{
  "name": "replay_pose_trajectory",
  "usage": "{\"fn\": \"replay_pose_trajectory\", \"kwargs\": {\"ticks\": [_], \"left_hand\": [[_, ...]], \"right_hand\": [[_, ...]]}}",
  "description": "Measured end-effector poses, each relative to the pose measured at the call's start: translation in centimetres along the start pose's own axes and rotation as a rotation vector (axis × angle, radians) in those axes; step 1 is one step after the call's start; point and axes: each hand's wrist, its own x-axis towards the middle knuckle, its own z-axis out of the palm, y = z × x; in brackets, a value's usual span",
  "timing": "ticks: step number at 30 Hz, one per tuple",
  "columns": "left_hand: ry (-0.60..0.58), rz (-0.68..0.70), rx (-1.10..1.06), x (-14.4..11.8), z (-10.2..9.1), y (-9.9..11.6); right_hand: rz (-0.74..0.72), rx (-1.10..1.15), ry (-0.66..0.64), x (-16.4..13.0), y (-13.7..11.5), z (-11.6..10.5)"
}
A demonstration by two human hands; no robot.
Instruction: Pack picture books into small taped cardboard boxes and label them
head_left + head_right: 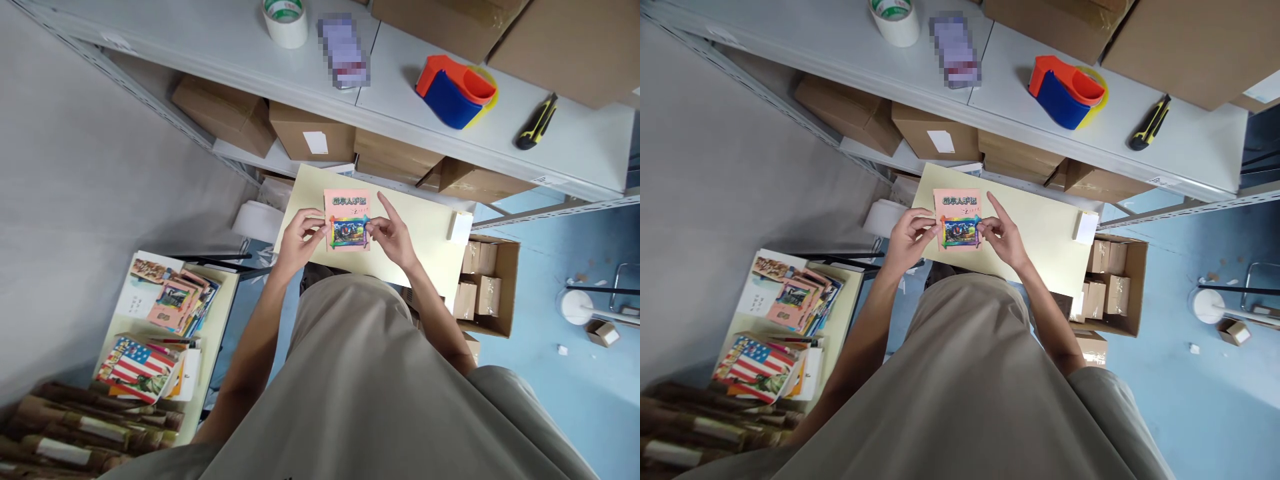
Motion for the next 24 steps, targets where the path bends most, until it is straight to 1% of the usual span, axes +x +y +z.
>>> {"fn": "replay_pose_trajectory", "kwargs": {"ticks": [3, 5, 8, 12, 15, 20, 24], "left_hand": [[-0.058, 0.015, 0.014, -0.1, -0.3, 0.2], [-0.072, 0.014, 0.035, 0.0, -0.5, 0.3], [-0.043, -0.006, 0.036, 0.1, -0.4, 0.2], [0.026, -0.068, -0.011, 0.1, 0.5, 0.0], [0.037, -0.066, -0.012, 0.2, 0.8, -0.2], [0.053, -0.029, -0.014, 0.4, 0.2, 0.1], [0.066, -0.031, -0.023, 0.2, -0.4, 0.3]], "right_hand": [[0.003, 0.019, -0.009, -0.1, 0.0, -0.1], [0.011, 0.009, -0.016, -0.1, -0.3, -0.2], [0.049, 0.015, -0.032, -0.2, -0.7, -0.2], [0.136, 0.036, -0.038, -0.2, -1.2, 0.5], [0.162, 0.047, -0.03, 0.0, -1.4, 0.9], [0.147, 0.104, -0.035, 0.1, -1.2, 1.1], [0.155, 0.137, 0.017, 0.3, -0.1, 1.4]]}}
